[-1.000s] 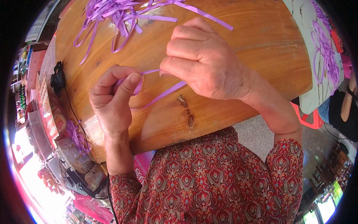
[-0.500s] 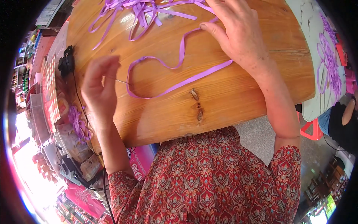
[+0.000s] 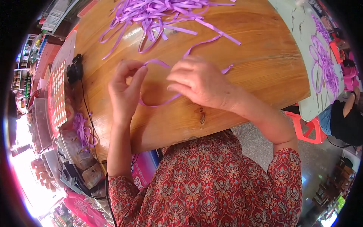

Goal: The person rolls a purple ribbon by hand to form a small coil, then threads the remaining length of the ribbon through the center of the coil. They repeat this process with another purple ribbon, creating a second coiled element on the same strand.

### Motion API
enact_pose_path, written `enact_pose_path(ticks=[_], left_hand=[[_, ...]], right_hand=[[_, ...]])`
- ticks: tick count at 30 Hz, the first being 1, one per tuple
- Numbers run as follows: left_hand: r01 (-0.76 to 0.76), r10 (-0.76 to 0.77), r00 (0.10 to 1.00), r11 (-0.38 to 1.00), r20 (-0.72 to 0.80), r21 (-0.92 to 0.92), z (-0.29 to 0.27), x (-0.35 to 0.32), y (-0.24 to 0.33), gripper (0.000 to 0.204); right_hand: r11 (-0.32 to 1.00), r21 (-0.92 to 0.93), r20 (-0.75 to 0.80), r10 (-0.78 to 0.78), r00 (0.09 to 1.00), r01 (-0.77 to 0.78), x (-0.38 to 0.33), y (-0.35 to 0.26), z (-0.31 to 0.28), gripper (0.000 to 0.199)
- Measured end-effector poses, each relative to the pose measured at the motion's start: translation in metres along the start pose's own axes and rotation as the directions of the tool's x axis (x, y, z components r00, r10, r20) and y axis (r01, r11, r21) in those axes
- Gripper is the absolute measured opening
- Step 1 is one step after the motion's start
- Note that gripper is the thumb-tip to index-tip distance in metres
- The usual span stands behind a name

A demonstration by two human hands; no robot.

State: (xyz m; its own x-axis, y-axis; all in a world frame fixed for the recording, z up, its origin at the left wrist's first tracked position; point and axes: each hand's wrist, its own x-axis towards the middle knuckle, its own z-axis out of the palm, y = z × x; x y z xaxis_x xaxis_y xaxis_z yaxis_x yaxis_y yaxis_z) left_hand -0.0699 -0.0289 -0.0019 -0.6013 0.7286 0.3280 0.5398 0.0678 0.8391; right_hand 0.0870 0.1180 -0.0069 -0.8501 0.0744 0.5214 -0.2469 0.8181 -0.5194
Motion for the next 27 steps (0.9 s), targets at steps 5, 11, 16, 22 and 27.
enact_pose_path(ticks=[5,11,16,22,27], left_hand=[[0.442,-0.462,0.865,0.519,0.195,-0.732,0.017,-0.013,0.032,0.010],[0.504,-0.446,0.795,0.107,0.412,-0.857,0.039,-0.025,0.034,0.014],[0.333,-0.325,0.937,0.721,0.128,-0.607,0.035,-0.029,0.043,0.020],[-0.322,0.369,0.910,0.916,-0.190,0.238,0.020,-0.021,0.060,0.033],[-0.043,0.065,0.997,0.903,0.038,-0.427,0.030,-0.023,0.057,0.038]], right_hand=[[0.995,0.071,-0.168,0.085,0.982,-0.074,0.014,-0.012,0.006,0.046],[0.983,-0.185,-0.176,-0.049,0.983,0.016,0.015,-0.022,-0.004,0.041],[0.988,-0.129,-0.219,-0.112,0.969,0.085,0.010,-0.016,-0.014,0.037],[0.996,-0.061,-0.180,-0.072,0.981,0.062,0.010,-0.022,-0.036,0.047],[0.992,-0.043,-0.136,-0.121,0.983,0.116,0.014,-0.039,-0.042,0.053]])
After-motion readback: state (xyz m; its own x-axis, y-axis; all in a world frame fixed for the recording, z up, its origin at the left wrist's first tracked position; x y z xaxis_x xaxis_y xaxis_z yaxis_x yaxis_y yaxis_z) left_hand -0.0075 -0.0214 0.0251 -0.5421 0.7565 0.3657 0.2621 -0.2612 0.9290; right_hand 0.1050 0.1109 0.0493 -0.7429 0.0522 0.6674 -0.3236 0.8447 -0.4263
